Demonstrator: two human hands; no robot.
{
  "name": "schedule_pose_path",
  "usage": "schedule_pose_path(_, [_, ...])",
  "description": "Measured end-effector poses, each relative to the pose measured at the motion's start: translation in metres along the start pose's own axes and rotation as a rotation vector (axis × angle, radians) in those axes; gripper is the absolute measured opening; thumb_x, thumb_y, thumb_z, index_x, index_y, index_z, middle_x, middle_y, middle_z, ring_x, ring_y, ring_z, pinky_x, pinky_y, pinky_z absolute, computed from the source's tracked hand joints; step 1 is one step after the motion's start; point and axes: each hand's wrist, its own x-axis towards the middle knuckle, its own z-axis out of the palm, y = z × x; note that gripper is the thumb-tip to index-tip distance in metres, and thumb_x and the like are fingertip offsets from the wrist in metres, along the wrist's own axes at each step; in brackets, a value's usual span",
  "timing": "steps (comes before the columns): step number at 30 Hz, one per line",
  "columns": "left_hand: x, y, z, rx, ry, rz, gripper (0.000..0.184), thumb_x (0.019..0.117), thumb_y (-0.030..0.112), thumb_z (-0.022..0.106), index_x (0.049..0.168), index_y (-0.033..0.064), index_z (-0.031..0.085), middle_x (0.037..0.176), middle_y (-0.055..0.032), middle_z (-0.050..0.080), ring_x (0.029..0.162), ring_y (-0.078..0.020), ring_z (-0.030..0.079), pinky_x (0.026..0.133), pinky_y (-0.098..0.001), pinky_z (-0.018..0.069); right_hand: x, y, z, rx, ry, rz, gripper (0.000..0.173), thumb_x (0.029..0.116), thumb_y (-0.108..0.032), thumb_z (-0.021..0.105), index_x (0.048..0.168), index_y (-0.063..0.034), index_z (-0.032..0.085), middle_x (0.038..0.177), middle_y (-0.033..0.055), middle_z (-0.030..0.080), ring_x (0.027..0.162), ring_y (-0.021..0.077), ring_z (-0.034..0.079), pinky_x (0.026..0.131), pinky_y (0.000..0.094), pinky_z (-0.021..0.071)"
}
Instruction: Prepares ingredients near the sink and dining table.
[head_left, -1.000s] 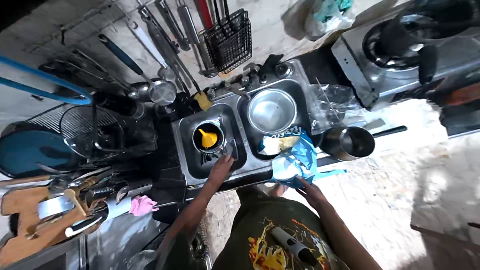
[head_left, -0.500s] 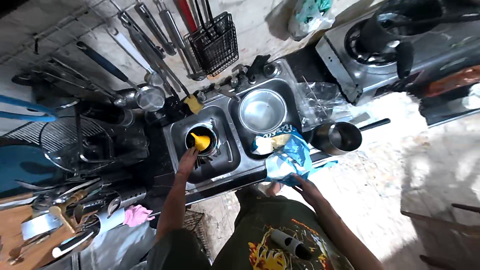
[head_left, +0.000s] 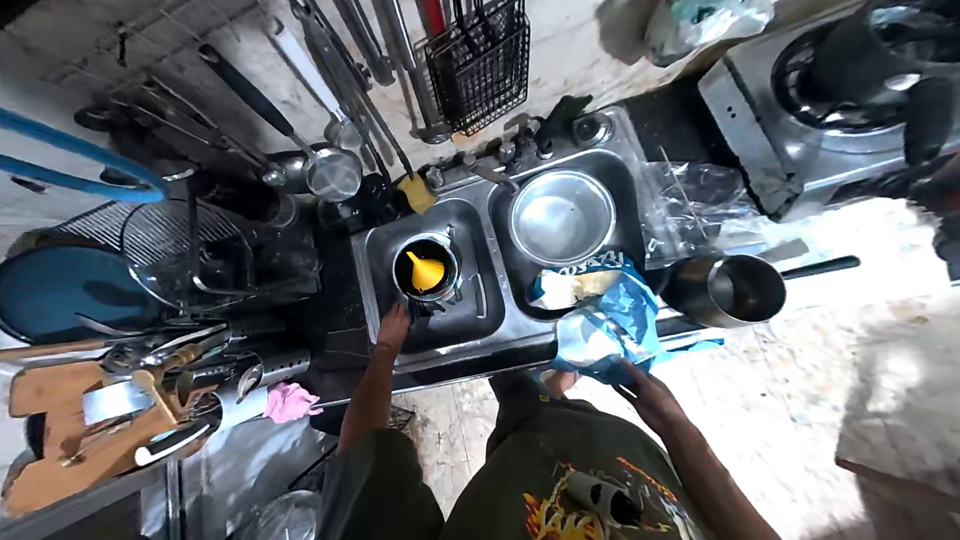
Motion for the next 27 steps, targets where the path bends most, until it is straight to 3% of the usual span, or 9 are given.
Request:
schedule_pose_path(4, [0.026, -0.003, 0.005, 0.049, -0.003, 0.078, 0.028, 0.0954, -0.009, 0.052, 0.12, -0.0083, 0.066, 0.152, -0.0216, 0.047, 0.139, -0.0393, 0.046, 0.114, -0.0495, 0.0433, -0.002, -0.003, 0.003, -0.009, 0.025, 0.01, 0.048, 0.1029, -0.03, 0.064, 0.14, -0.0032, 0.051, 0.124, 0.0134, 0.068, 0.109, 0.0225, 0.069, 0.09, 0.0398, 0.0604])
schedule_pose_path(7, [0.035, -0.01, 0.013, 0.018, -0.034, 0.061, 0.029, 0.0945, -0.007, 0.055, 0.121, -0.0063, 0.068, 0.156, -0.0202, 0.043, 0.143, -0.0392, 0.042, 0.117, -0.0491, 0.0406, -0.003, -0.004, 0.002, -0.011, 0.02, 0.003, 0.048, 0.1032, -0.03, 0.064, 0.141, -0.0027, 0.051, 0.125, 0.0139, 0.068, 0.11, 0.0232, 0.07, 0.092, 0.0403, 0.0602])
schedule_pose_path(10, [0.038, -0.015, 0.02, -0.039, -0.043, 0.012, 0.028, 0.0942, -0.005, 0.057, 0.119, -0.0046, 0.07, 0.159, -0.0192, 0.04, 0.145, -0.039, 0.04, 0.115, -0.0509, 0.0432, -0.001, -0.004, 0.002, -0.003, 0.009, -0.021, 0.047, 0.1024, -0.027, 0.065, 0.139, -0.0012, 0.051, 0.124, 0.0145, 0.069, 0.108, 0.024, 0.07, 0.09, 0.0408, 0.0612])
schedule_pose_path(15, [0.033, -0.014, 0.03, -0.092, -0.009, -0.074, 0.037, 0.0958, -0.002, 0.058, 0.132, -0.0034, 0.063, 0.163, -0.0176, 0.036, 0.142, -0.0396, 0.045, 0.11, -0.0518, 0.0481, -0.009, -0.01, 0.007, 0.016, 0.023, -0.015, 0.043, 0.1038, -0.023, 0.063, 0.138, -0.0002, 0.051, 0.123, 0.0161, 0.068, 0.106, 0.0242, 0.07, 0.089, 0.0398, 0.061])
schedule_pose_path(17, [0.026, -0.013, 0.026, -0.073, 0.012, -0.084, 0.047, 0.0952, -0.003, 0.058, 0.142, -0.0001, 0.056, 0.162, -0.0203, 0.035, 0.14, -0.0416, 0.047, 0.109, -0.0525, 0.0489, -0.015, -0.015, 0.011, 0.02, 0.022, -0.024, 0.04, 0.1043, -0.023, 0.062, 0.135, 0.0009, 0.053, 0.116, 0.0156, 0.07, 0.099, 0.0228, 0.072, 0.085, 0.0382, 0.0618])
schedule_pose_path(19, [0.013, -0.011, 0.018, -0.081, 0.034, -0.113, 0.048, 0.094, -0.006, 0.057, 0.142, -0.0012, 0.056, 0.159, -0.0244, 0.038, 0.137, -0.0448, 0.049, 0.109, -0.0547, 0.0485, -0.024, -0.023, 0.017, 0.02, -0.001, -0.039, 0.037, 0.1047, -0.024, 0.061, 0.132, 0.001, 0.056, 0.111, 0.0143, 0.072, 0.094, 0.0211, 0.072, 0.082, 0.037, 0.062])
schedule_pose_path(23, [-0.023, 0.019, -0.006, -0.16, 0.223, -0.169, 0.035, 0.0975, 0.003, 0.055, 0.131, -0.0043, 0.063, 0.139, -0.0272, 0.058, 0.122, -0.0463, 0.061, 0.098, -0.0623, 0.0523, -0.045, -0.043, 0.025, 0.075, -0.084, -0.091, 0.039, 0.1047, -0.025, 0.06, 0.134, 0.0011, 0.056, 0.118, 0.0155, 0.072, 0.104, 0.0248, 0.072, 0.09, 0.0419, 0.0616])
schedule_pose_path(27, [-0.04, 0.087, -0.025, -0.472, 0.39, 0.121, 0.032, 0.1001, 0.006, 0.054, 0.129, 0.0004, 0.066, 0.135, -0.0224, 0.062, 0.124, -0.0385, 0.062, 0.104, -0.055, 0.052, -0.059, -0.066, 0.045, 0.139, -0.121, -0.139, 0.036, 0.1072, -0.022, 0.054, 0.133, 0.0027, 0.055, 0.116, 0.0161, 0.071, 0.103, 0.0244, 0.072, 0.091, 0.0421, 0.0607])
